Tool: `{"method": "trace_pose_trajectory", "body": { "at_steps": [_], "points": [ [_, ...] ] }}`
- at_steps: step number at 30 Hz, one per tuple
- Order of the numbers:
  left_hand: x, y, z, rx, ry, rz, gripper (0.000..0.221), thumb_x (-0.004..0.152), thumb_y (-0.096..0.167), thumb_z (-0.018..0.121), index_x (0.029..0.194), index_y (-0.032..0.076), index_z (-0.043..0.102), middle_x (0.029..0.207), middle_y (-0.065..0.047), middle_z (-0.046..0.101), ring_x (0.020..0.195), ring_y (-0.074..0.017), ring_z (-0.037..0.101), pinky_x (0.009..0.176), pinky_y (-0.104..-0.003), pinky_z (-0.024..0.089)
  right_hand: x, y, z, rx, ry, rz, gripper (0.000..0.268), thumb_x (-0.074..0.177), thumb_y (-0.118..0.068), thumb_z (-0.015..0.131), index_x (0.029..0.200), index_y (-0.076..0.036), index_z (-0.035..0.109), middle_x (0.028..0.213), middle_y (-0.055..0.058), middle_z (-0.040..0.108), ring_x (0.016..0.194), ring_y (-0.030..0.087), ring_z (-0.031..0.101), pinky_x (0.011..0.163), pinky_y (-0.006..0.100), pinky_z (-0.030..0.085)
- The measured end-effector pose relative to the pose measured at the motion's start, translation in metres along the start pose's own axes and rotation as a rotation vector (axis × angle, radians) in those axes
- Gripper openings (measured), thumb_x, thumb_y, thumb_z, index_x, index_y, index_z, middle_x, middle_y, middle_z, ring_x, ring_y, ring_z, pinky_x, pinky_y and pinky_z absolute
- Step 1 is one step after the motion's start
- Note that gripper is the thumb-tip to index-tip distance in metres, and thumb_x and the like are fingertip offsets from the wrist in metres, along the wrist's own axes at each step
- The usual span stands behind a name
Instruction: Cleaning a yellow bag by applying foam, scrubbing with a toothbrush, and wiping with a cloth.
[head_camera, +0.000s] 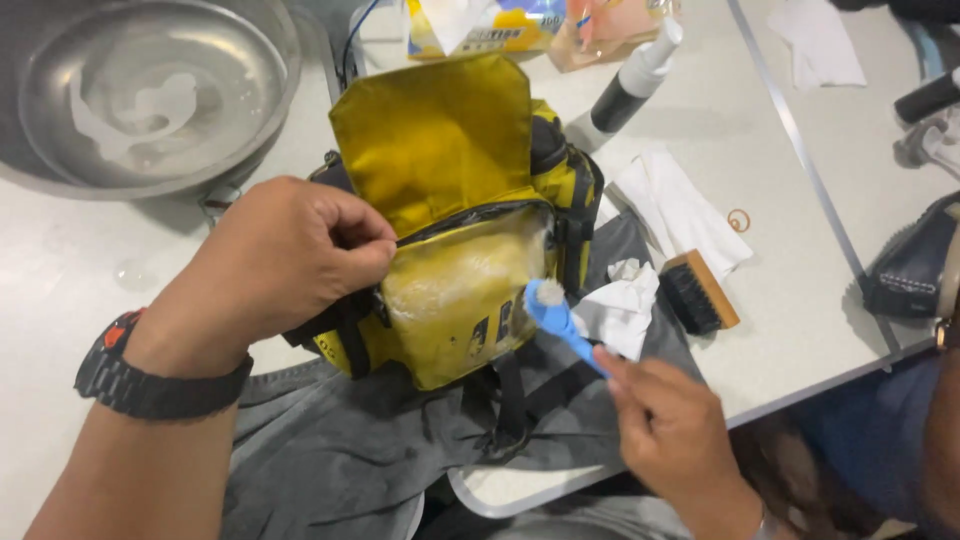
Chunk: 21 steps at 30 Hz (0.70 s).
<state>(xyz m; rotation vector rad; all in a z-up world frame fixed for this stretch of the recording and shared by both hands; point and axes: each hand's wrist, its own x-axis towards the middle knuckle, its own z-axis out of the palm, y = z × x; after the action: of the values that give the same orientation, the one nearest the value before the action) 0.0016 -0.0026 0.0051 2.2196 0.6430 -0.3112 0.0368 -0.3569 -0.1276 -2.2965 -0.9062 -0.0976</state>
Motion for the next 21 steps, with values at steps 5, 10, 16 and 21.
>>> {"method": "trace_pose_trajectory", "body": {
  "at_steps": [5, 10, 16, 21],
  "points": [
    [0.0, 0.002, 0.001, -0.001, -0.012, -0.029, 0.017, 0.091, 0.019, 0.073, 0.084, 0.013, 0.087, 0.075, 0.0, 0.08, 0.063, -0.012, 0.063, 0.064, -0.026, 0.054, -0.012, 0.009, -0.005, -0.029, -0.027, -0.059, 0.035, 0.096, -0.011, 0.063, 0.129, -0.017, 0.071, 0.072, -0.002, 0.064, 0.056, 0.012, 0.056, 0.054, 0.029, 0.045],
    [0.002, 0.001, -0.001, -0.019, 0.004, -0.02, 0.018, 0.091, 0.017, 0.073, 0.08, 0.011, 0.086, 0.07, -0.001, 0.077, 0.059, -0.0126, 0.058, 0.059, -0.027, 0.049, 0.005, -0.021, -0.004, -0.034, -0.009, -0.185, 0.018, 0.091, 0.001, 0.062, 0.077, -0.005, 0.072, 0.06, 0.001, 0.05, 0.042, 0.013, 0.041, 0.042, 0.031, 0.032],
    [0.002, -0.008, 0.004, -0.007, 0.042, 0.021, 0.017, 0.09, 0.018, 0.072, 0.081, 0.013, 0.085, 0.07, 0.002, 0.077, 0.062, -0.0104, 0.061, 0.063, -0.026, 0.051, -0.003, -0.008, 0.011, -0.079, 0.045, -0.127, 0.046, 0.096, 0.002, 0.063, 0.139, -0.017, 0.064, 0.07, 0.0, 0.05, 0.056, 0.016, 0.045, 0.054, 0.033, 0.038],
    [0.005, -0.011, 0.006, 0.004, 0.046, 0.041, 0.017, 0.088, 0.018, 0.073, 0.076, 0.013, 0.083, 0.069, 0.004, 0.076, 0.061, -0.0089, 0.06, 0.063, -0.025, 0.05, 0.007, -0.002, 0.006, -0.114, 0.036, -0.122, 0.041, 0.096, -0.001, 0.064, 0.134, -0.014, 0.068, 0.072, 0.001, 0.059, 0.056, 0.017, 0.049, 0.054, 0.034, 0.041]
  ]
}}
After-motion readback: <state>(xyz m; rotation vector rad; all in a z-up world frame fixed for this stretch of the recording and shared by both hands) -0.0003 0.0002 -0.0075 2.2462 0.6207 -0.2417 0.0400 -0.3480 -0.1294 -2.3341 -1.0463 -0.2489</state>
